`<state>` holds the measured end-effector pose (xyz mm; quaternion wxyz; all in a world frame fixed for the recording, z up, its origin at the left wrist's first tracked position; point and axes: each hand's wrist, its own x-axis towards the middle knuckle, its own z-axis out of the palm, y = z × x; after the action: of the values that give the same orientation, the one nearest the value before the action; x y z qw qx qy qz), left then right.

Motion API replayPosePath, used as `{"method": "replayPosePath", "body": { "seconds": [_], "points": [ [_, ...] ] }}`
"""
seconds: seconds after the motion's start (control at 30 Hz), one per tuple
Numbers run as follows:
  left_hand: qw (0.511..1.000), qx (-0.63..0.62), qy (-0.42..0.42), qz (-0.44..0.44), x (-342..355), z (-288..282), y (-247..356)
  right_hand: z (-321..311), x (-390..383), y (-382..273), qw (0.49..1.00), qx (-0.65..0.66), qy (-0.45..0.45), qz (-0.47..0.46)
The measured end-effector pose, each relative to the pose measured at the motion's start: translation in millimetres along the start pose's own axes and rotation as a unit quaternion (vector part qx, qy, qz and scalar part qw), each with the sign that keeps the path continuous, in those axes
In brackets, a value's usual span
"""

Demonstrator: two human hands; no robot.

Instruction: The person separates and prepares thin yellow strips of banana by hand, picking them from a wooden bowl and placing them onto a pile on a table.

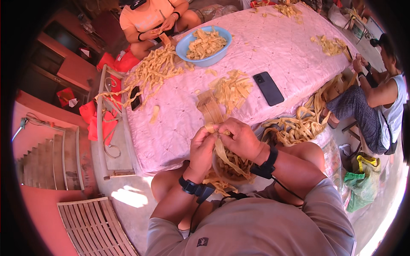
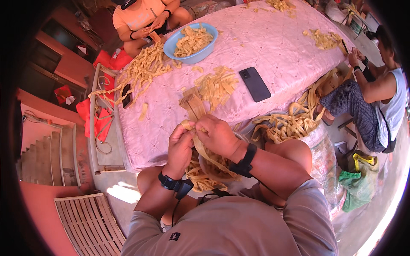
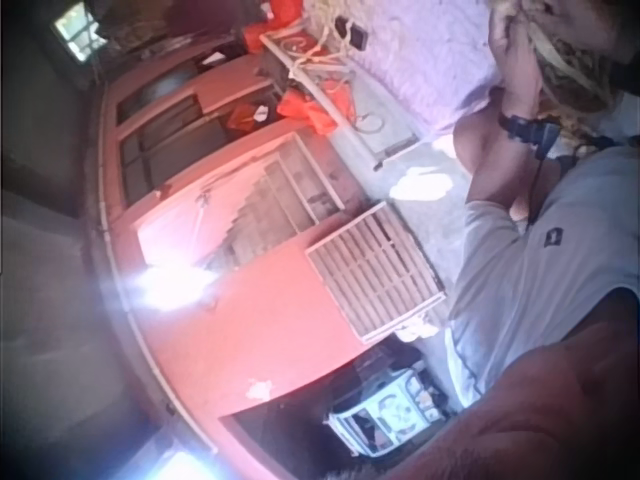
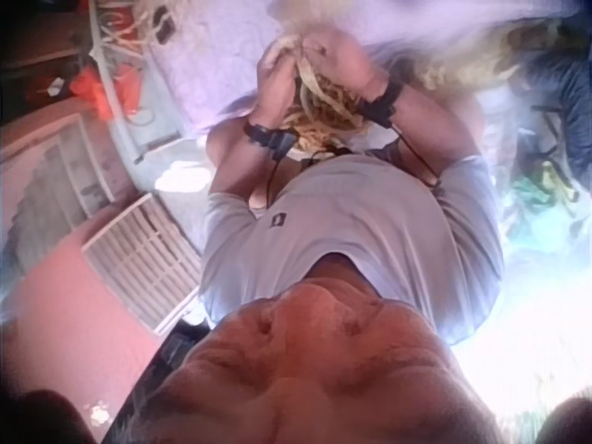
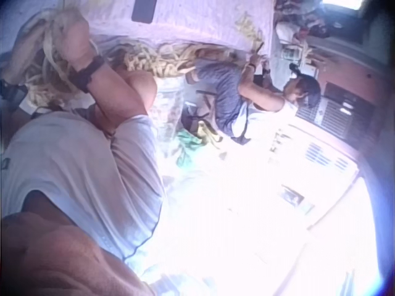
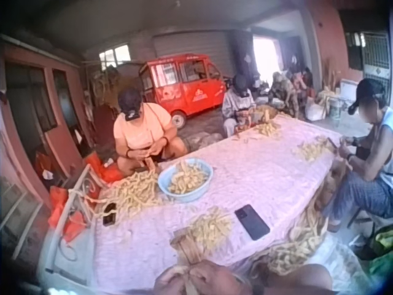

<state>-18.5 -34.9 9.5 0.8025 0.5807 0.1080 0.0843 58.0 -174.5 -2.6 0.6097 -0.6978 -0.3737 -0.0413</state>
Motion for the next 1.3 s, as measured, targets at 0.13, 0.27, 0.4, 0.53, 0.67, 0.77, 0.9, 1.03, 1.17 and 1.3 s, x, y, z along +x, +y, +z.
{"method": "replayPosePath", "body": {
  "seconds": [0.13,0.27,0.4,0.53,0.67,0.77,0.9,1.03,1.17,1.3],
  "points": [
    [0.999,0.017,-0.015,-0.044,14,-1,-2,9,0,1,0.995,0.031,0.004,0.100],
    [0.989,0.125,-0.082,-0.010,18,-19,-14,14,-3,11,0.972,0.090,-0.040,0.212],
    [0.985,0.147,-0.093,0.007,22,-23,-8,13,2,12,0.961,0.159,-0.028,0.225],
    [0.984,0.148,-0.099,-0.031,22,-35,-12,14,8,9,0.966,0.098,-0.058,0.231],
    [0.989,0.104,-0.103,-0.026,22,-32,-13,12,13,19,0.985,0.058,-0.055,0.152],
    [0.987,0.046,-0.120,-0.101,18,-27,-3,1,20,14,0.908,0.246,-0.118,0.318],
    [0.968,0.053,-0.143,-0.199,19,-29,11,-8,25,19,0.899,0.224,-0.164,0.340],
    [0.955,-0.008,-0.196,-0.222,20,-35,11,-10,27,24,0.886,0.311,-0.186,0.290],
    [0.958,-0.010,-0.176,-0.227,21,-35,2,-4,25,33,0.914,0.260,-0.177,0.255],
    [0.974,-0.014,-0.124,-0.191,23,-38,-5,0,25,23,0.914,0.251,-0.174,0.266]
  ]
}}
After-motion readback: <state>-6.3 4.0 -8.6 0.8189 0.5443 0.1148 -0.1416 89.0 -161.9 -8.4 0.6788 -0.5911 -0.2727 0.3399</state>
